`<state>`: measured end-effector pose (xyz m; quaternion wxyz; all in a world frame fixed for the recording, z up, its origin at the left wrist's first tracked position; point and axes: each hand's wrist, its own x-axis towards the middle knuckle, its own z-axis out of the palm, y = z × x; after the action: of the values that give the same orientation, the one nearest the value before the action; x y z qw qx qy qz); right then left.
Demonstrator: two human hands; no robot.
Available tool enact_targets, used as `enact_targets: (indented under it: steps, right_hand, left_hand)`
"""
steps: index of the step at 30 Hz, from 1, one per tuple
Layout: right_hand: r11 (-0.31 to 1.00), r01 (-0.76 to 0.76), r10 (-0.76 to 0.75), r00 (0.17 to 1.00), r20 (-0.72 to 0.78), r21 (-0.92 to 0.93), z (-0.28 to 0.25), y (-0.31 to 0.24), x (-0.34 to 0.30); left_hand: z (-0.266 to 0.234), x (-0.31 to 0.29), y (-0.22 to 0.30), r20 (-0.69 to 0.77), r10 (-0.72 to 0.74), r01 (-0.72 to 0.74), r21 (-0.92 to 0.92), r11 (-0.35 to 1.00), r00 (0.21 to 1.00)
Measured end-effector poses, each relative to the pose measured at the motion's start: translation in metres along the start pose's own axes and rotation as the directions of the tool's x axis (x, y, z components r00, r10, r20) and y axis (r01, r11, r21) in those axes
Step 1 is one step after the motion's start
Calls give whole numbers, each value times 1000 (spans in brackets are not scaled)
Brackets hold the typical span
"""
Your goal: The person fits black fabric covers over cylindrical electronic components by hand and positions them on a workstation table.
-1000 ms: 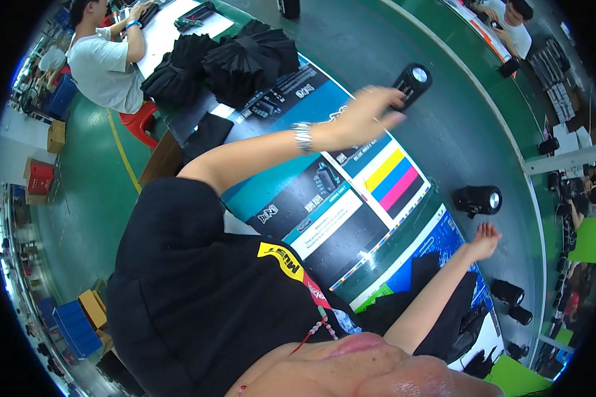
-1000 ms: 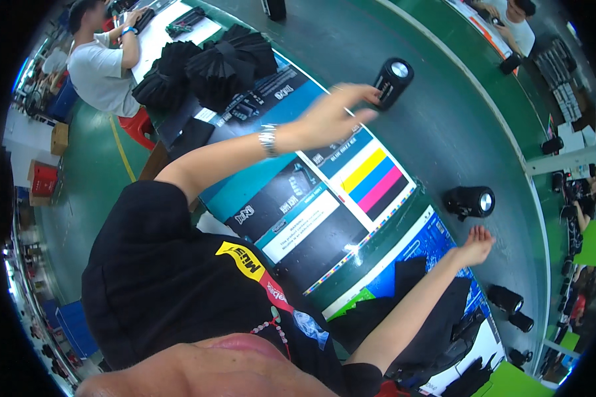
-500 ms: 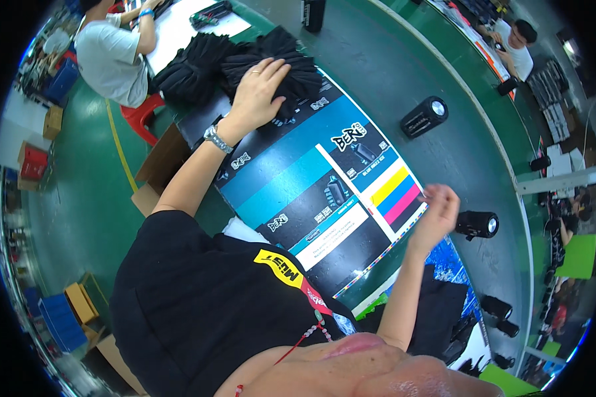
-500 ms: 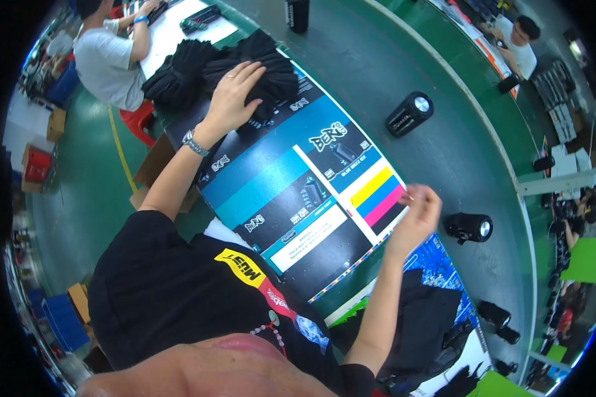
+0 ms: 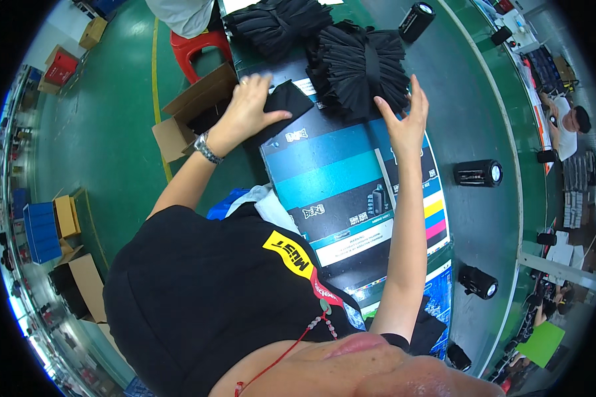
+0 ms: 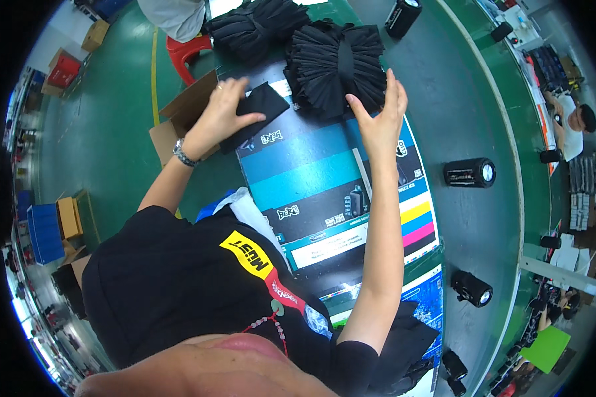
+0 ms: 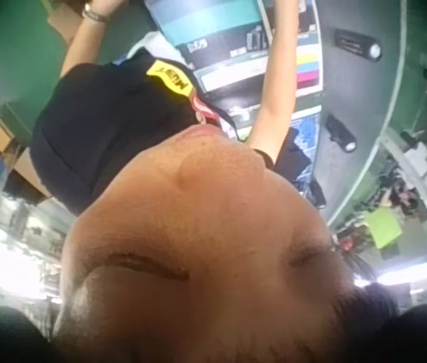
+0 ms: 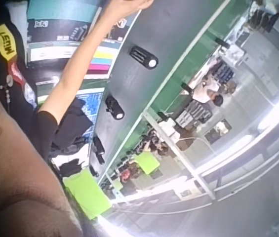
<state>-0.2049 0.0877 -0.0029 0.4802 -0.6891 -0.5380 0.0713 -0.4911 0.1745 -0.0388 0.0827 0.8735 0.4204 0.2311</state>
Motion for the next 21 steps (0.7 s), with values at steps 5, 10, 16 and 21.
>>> enact_targets:
  steps: [5, 10, 16, 21]
  right_hand:
    - [982, 17, -17, 1000, 2, -186, 21, 16, 3]
    - [987, -53, 42, 996, -76, -152, 22, 9, -6]
    - [942, 152, -150, 988, 30, -297, 25, 5, -11]
    - [848, 161, -104, 985, 140, -505, 21, 7, -13]
  left_hand:
    - [-15, 8, 18, 64, 265, -201, -489, 849, 962]
    - [-41, 73, 53, -302, 295, -421, -598, 682, 907]
    - [13, 127, 77, -204, 512, -545, -440, 714, 834]
    - [23, 139, 71, 74, 719, -700, -176, 692, 691]
